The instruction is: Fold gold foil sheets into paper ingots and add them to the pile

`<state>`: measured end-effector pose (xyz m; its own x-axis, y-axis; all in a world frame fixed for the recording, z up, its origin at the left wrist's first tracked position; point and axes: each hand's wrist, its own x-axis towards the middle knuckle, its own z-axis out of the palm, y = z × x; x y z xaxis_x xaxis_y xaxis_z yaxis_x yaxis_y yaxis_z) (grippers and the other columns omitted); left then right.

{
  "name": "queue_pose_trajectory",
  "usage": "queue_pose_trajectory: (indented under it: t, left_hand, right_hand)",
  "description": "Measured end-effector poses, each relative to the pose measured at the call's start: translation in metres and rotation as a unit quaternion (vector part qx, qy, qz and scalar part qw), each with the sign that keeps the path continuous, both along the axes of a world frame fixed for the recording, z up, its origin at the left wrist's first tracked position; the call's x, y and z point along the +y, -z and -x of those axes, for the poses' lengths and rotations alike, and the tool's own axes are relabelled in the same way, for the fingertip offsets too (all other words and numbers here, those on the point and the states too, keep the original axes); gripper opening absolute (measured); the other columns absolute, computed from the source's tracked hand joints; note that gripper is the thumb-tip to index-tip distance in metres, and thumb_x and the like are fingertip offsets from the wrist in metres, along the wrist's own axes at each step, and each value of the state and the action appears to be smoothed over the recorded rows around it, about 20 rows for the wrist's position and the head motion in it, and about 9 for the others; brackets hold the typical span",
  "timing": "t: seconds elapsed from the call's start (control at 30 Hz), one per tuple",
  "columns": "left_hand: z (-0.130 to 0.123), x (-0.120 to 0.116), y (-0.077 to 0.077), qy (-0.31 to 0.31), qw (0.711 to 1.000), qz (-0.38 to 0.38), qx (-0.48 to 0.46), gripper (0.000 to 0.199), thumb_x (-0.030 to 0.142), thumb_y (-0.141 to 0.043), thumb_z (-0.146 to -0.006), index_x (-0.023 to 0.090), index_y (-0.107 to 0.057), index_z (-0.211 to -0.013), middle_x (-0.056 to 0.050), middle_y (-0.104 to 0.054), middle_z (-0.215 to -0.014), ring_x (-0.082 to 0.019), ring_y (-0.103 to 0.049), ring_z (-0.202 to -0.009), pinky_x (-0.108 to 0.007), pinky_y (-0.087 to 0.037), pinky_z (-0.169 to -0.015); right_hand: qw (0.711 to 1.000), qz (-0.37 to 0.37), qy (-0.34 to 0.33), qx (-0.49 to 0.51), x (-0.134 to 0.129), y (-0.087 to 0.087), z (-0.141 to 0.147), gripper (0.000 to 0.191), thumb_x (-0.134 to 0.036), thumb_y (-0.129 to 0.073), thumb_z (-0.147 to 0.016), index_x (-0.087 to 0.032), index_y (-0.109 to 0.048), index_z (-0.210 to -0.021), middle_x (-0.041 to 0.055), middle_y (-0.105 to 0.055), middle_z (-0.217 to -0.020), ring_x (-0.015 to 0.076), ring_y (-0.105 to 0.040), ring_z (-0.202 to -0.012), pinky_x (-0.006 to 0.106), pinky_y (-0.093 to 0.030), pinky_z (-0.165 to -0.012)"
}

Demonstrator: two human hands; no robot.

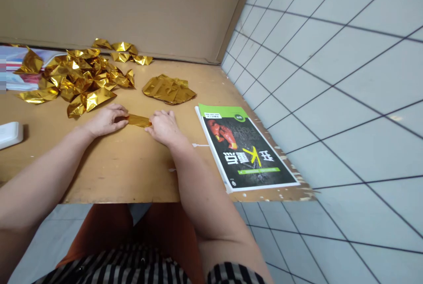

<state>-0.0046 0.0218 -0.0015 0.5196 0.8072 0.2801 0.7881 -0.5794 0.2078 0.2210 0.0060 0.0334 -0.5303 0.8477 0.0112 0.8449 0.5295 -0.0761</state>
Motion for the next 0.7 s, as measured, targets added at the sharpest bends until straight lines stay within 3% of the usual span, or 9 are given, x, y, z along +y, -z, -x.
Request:
queue_pose_trajectory:
  t: [0.2, 0.33, 0.43, 0.57, 0.7]
  left_hand:
    - [-0.002, 0.003, 0.005, -0.042, 0.999, -0.005, -0.014, 0.026, 0.032, -0.052, -0.086, 0.02, -0.072, -0.096, -0.008, -0.068, -0.096, -0.024, -0.061, -0.093, -0.039, -0.05, -0.09]
    - [-0.016, 0.001, 0.006, -0.07, 0.997, -0.01, -0.008, 0.03, 0.026, -0.045, -0.089, 0.018, -0.072, -0.098, -0.01, -0.068, -0.106, -0.026, -0.061, -0.1, -0.041, -0.049, -0.094]
    - [-0.029, -0.005, 0.006, -0.053, 0.998, 0.026, 0.011, 0.037, 0.026, -0.037, -0.092, 0.016, -0.069, -0.109, -0.011, -0.067, -0.115, -0.025, -0.061, -0.108, -0.04, -0.046, -0.101]
    - [-0.04, -0.015, 0.006, -0.035, 0.994, 0.089, 0.057, 0.058, 0.044, -0.035, -0.095, 0.008, -0.046, -0.139, -0.016, -0.046, -0.147, -0.028, -0.04, -0.137, -0.042, -0.031, -0.114]
    - [-0.04, -0.019, 0.006, -0.018, 0.985, 0.144, 0.093, 0.076, 0.059, -0.027, -0.094, 0.006, -0.029, -0.149, -0.017, -0.024, -0.158, -0.029, -0.019, -0.147, -0.044, -0.019, -0.118]
  right_hand:
    - [0.999, -0.036, 0.026, -0.016, 0.003, 0.004, 0.005, 0.027, -0.032, -0.051, -0.093, -0.016, -0.07, -0.104, 0.0145, -0.065, -0.105, 0.0282, -0.051, -0.108, 0.041, -0.031, -0.089]
    - [0.998, -0.04, 0.038, -0.004, 0.008, 0.009, 0.004, 0.028, -0.028, -0.047, -0.094, -0.016, -0.071, -0.105, 0.0149, -0.064, -0.107, 0.0285, -0.049, -0.108, 0.042, -0.032, -0.087]
    - [0.999, -0.036, 0.038, -0.001, 0.009, 0.011, 0.004, 0.029, -0.027, -0.047, -0.094, -0.016, -0.071, -0.107, 0.0151, -0.064, -0.108, 0.0283, -0.049, -0.108, 0.041, -0.033, -0.087]
    - [0.998, -0.038, 0.04, 0.0, 0.008, 0.011, 0.005, 0.029, -0.026, -0.047, -0.094, -0.014, -0.07, -0.108, 0.0165, -0.063, -0.11, 0.0292, -0.049, -0.111, 0.042, -0.034, -0.09]
    - [0.999, -0.045, 0.024, 0.012, 0.006, 0.012, 0.008, 0.031, -0.025, -0.046, -0.094, -0.012, -0.07, -0.107, 0.0179, -0.063, -0.115, 0.0298, -0.049, -0.114, 0.045, -0.034, -0.098]
